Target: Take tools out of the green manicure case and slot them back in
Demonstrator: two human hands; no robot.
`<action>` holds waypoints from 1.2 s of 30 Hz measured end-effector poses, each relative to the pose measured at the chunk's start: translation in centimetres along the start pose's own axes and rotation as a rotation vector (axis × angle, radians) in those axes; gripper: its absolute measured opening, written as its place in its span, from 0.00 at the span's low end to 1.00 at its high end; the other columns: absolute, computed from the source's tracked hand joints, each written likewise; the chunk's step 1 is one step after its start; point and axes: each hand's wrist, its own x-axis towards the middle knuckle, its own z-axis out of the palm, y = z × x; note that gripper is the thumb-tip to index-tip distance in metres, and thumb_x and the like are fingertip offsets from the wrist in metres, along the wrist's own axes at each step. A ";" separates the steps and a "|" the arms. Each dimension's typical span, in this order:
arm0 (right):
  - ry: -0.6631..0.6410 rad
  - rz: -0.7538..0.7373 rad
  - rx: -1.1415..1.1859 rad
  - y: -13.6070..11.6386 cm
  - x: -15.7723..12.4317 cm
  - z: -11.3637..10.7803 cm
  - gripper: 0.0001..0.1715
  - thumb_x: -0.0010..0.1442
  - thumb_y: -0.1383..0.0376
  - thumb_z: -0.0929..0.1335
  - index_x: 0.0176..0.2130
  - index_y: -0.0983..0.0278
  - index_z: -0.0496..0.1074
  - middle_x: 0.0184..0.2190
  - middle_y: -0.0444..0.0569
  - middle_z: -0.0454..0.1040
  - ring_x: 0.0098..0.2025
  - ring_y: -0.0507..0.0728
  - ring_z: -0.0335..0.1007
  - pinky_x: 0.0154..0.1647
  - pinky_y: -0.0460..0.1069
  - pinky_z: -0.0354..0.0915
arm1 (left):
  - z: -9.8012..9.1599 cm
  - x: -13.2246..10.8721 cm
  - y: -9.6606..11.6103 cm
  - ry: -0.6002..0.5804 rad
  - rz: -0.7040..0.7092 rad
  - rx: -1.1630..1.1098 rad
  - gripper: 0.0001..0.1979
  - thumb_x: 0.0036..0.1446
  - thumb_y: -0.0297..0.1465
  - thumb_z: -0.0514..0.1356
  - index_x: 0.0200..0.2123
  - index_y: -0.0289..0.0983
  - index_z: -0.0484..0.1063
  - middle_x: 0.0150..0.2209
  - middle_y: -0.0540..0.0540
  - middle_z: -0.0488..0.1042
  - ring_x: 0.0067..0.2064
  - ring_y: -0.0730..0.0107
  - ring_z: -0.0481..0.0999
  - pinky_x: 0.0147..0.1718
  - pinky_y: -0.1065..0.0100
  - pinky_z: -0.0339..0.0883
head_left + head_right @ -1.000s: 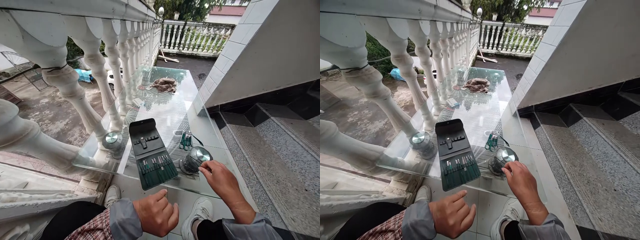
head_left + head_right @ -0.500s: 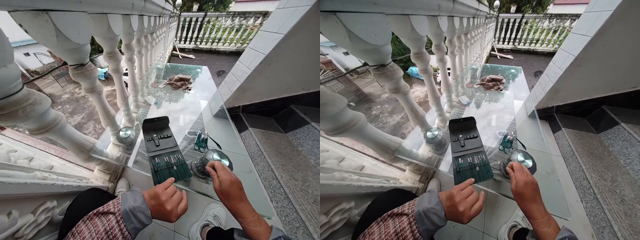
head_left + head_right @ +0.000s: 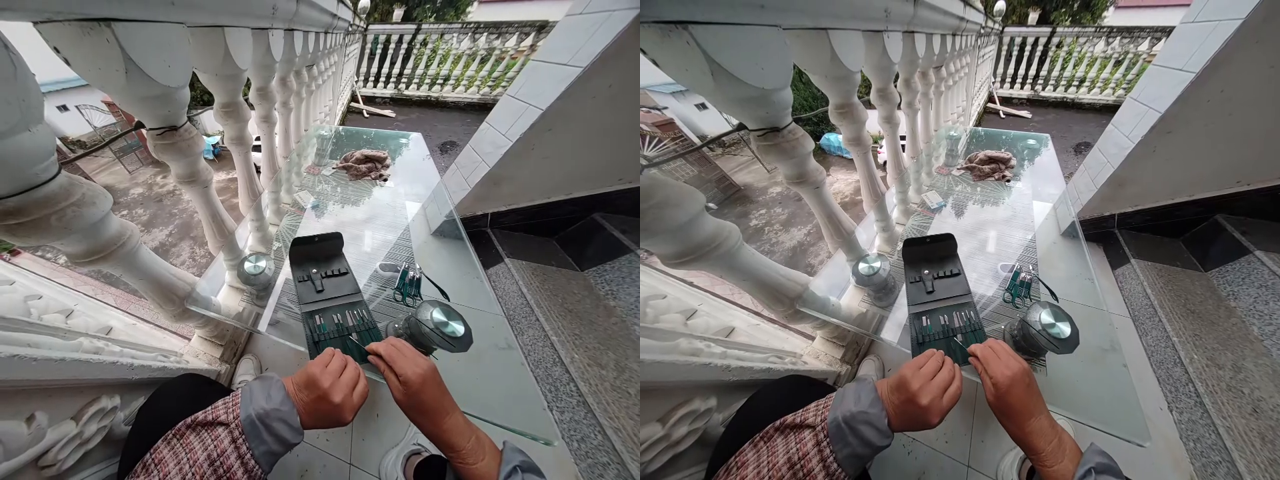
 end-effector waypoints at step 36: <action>0.016 -0.002 -0.049 -0.9 0.1 -0.2 0.10 0.60 0.67 0.62 0.43 0.62 0.68 0.34 0.50 0.73 0.37 0.55 0.69 0.38 0.50 0.66 | 0.2 0.0 0.1 -0.023 0.025 0.025 0.10 0.58 0.25 0.48 0.38 0.28 0.68 0.32 0.39 0.72 0.31 0.65 0.74 0.31 0.63 0.67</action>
